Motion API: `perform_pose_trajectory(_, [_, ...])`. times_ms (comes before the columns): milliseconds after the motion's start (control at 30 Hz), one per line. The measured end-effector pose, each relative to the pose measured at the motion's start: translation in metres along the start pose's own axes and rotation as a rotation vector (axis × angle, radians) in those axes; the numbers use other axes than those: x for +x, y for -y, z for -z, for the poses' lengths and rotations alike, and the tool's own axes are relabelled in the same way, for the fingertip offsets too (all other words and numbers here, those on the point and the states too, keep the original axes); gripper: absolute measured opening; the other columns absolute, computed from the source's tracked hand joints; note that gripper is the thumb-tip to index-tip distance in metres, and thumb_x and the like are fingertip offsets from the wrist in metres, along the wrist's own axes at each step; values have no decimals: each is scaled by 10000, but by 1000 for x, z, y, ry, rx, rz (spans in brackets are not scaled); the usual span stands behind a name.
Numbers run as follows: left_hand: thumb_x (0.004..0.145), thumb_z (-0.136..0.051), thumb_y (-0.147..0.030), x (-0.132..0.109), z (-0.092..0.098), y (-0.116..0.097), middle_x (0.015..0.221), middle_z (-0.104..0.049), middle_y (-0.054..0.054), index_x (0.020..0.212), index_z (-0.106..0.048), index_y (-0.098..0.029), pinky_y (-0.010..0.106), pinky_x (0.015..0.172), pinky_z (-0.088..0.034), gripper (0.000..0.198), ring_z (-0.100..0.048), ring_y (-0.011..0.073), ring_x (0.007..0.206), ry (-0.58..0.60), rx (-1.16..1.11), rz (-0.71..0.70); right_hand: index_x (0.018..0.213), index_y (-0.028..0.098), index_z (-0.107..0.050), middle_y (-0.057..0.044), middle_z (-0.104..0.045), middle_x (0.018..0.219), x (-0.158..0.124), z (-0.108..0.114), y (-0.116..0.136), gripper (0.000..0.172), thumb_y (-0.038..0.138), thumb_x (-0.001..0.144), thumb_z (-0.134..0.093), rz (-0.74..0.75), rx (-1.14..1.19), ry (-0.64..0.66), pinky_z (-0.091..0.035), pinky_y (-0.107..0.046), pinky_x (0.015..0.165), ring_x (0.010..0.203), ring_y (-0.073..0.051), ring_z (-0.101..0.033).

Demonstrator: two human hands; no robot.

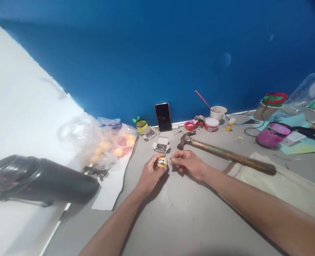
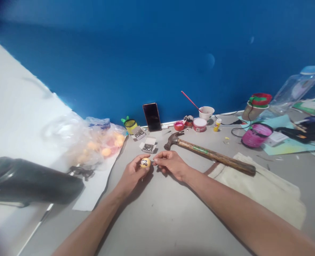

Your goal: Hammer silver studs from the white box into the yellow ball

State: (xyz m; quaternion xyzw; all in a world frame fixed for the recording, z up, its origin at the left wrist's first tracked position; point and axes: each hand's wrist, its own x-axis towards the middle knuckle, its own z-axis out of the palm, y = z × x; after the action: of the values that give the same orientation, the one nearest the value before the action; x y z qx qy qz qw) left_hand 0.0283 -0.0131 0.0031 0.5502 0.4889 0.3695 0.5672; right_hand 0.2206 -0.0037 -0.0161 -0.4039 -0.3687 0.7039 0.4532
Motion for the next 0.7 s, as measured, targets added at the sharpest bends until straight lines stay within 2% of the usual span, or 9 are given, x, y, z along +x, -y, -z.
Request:
perform_pose_trajectory(267, [754, -782, -276, 0, -1, 0, 845, -655, 13, 1149, -641, -179, 252, 648, -453, 431, -570, 124, 696, 16, 15, -12, 758, 146, -720, -27, -703, 692, 0, 1, 1, 394, 398, 559, -948, 7, -11, 19, -373, -210, 427, 478, -71, -501])
perform_pose_trajectory(700, [757, -778, -262, 1, -2, 2, 820, -673, 22, 1078, -659, -161, 261, 639, -439, 357, -552, 124, 671, 55, 43, -50, 735, 144, -765, -51, -727, 728, -3, 3, 5, 298, 384, 618, -899, 8, -87, 111, -382, -209, 494, 543, -76, -504])
